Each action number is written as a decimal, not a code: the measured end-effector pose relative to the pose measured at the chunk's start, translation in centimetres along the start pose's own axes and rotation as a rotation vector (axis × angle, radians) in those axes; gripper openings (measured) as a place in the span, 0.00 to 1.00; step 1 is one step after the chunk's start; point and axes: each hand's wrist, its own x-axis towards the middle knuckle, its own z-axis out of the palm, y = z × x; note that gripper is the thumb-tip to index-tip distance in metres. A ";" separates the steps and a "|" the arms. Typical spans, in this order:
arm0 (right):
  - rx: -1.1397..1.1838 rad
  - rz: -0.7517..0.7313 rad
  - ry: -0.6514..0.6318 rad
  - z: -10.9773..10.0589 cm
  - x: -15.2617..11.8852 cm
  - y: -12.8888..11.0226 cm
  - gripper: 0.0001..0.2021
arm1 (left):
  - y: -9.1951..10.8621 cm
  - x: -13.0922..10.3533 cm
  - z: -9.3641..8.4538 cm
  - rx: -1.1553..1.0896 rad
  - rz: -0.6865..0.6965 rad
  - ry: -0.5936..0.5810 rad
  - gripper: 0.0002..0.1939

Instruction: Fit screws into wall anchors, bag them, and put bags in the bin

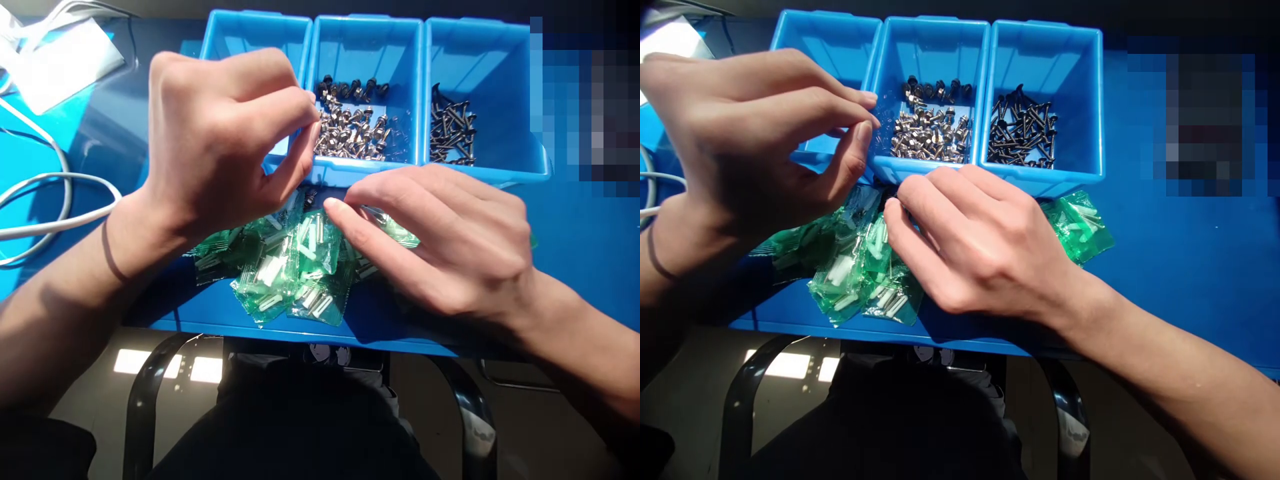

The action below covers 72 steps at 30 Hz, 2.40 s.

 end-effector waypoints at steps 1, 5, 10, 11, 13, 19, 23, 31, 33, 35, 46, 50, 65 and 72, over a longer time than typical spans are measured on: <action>0.060 0.044 0.013 0.0 0.0 0.0 0.09 | 0.1 0.0 0.0 0.048 0.002 -0.020 0.08; 0.067 0.028 0.046 -0.4 -0.4 0.1 0.12 | 0.4 0.0 -0.3 0.143 -0.028 -0.045 0.08; 0.121 0.243 0.187 -1.0 -0.3 -0.6 0.15 | 0.4 0.1 -1.0 -0.008 0.098 0.016 0.15; 0.175 0.288 0.205 -1.2 -0.1 -0.7 0.14 | 0.3 0.1 -1.0 -0.038 0.158 0.041 0.18; 0.252 0.394 0.170 -1.7 0.4 -0.3 0.12 | 0.2 0.1 -0.9 -0.081 0.260 0.111 0.21; 0.450 0.388 -0.159 -2.8 0.9 2.9 0.11 | 0.7 -0.2 -0.6 -0.125 0.240 0.113 0.21; 0.508 0.491 -0.066 -2.2 0.9 2.0 0.11 | 1.6 -0.1 -1.0 -0.247 -0.112 0.003 0.27; 0.656 0.556 -0.208 -2.6 1.0 2.1 0.08 | 2.2 -0.1 -3.3 -0.307 -0.084 -0.082 0.21; 0.650 0.596 -0.077 -2.5 1.1 1.6 0.07 | 1.8 -0.3 -3.8 -0.241 0.062 -0.144 0.20; 0.644 0.692 0.169 -2.1 1.2 0.6 0.10 | 1.4 -0.6 -3.7 -0.180 0.164 -0.112 0.22; 0.783 0.684 0.333 -1.4 1.6 -0.7 0.06 | 2.7 -2.4 0.3 -0.383 -0.283 0.039 0.41; 0.750 0.647 0.290 -1.6 1.6 -0.7 0.02 | 1.9 -2.3 0.8 -0.383 -0.284 0.036 0.41; 0.810 0.603 -0.131 -2.7 1.0 1.8 0.11 | 1.8 -1.3 -0.2 -0.369 -0.260 0.040 0.44; 0.394 0.371 -0.230 -2.8 0.6 1.4 0.28 | 1.3 -1.0 -3.2 -0.186 0.183 -0.098 0.31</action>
